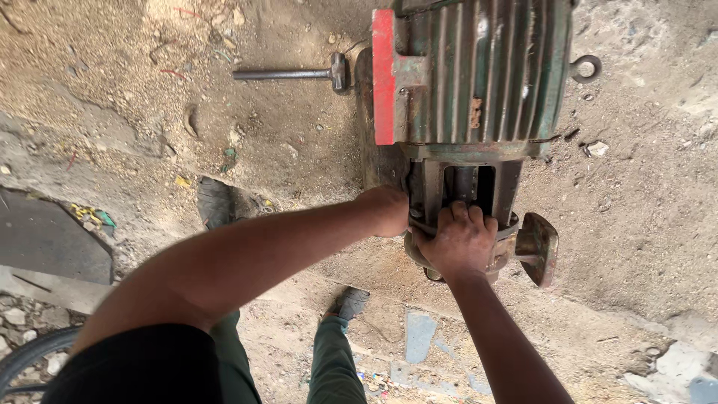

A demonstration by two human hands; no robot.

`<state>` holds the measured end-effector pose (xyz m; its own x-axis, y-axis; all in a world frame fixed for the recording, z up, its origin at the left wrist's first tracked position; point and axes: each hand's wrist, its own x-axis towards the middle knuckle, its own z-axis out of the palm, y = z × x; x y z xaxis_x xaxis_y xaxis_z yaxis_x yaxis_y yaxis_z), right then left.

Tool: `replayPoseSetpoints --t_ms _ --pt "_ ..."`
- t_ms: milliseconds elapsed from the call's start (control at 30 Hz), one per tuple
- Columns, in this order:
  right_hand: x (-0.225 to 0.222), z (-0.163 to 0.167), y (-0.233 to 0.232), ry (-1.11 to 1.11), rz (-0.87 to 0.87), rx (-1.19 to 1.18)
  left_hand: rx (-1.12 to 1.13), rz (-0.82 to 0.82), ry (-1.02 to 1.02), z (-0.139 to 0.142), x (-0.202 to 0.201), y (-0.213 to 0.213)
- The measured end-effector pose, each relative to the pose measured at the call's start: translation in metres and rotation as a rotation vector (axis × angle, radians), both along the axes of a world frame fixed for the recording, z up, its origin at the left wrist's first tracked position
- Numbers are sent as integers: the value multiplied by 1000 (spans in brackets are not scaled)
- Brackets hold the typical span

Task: The person kneels on the ground and uses a spanner to loosen and unscrew bolts from the base of an electric motor, steadying the motor with the other hand and repositioning the wrench on successive bolts.

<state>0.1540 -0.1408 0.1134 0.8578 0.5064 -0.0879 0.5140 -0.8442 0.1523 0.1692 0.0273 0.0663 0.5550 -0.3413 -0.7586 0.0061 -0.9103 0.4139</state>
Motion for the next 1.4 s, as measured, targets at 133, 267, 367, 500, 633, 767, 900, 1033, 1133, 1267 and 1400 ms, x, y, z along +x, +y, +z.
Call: replayPoseSetpoints --t_ms 133,267,367,500,633,767,900,1033,1133,1267,1400 --pt "0 5 -5 63 -28 -9 -321 709 638 31 22 -9" --pt "1 0 -13 -12 -7 2 -529 1083 628 24 1 -24" --pt "1 -4 -14 55 -40 27 -966 1455 583 9 -36 -26" --pt "0 -1 -10 15 -28 122 -1475 1815 404 -7 -55 -27" --pt "0 8 -4 54 -40 107 -1190 1655 475 -21 -45 10" --pt "-1 8 -4 51 -30 97 -664 1062 300 -46 -28 48" --pt "-3 3 -1 34 -26 98 -646 609 340 -75 -3 67" --pt "-2 0 5 -3 -11 99 -653 524 284 -101 21 63" --pt "-2 -3 9 -20 -14 95 -816 513 342 -118 27 56" --pt "-2 -7 11 -36 -6 102 -938 437 374 -128 31 56" --pt "-1 -7 14 -45 11 78 -927 344 297 -128 33 62"
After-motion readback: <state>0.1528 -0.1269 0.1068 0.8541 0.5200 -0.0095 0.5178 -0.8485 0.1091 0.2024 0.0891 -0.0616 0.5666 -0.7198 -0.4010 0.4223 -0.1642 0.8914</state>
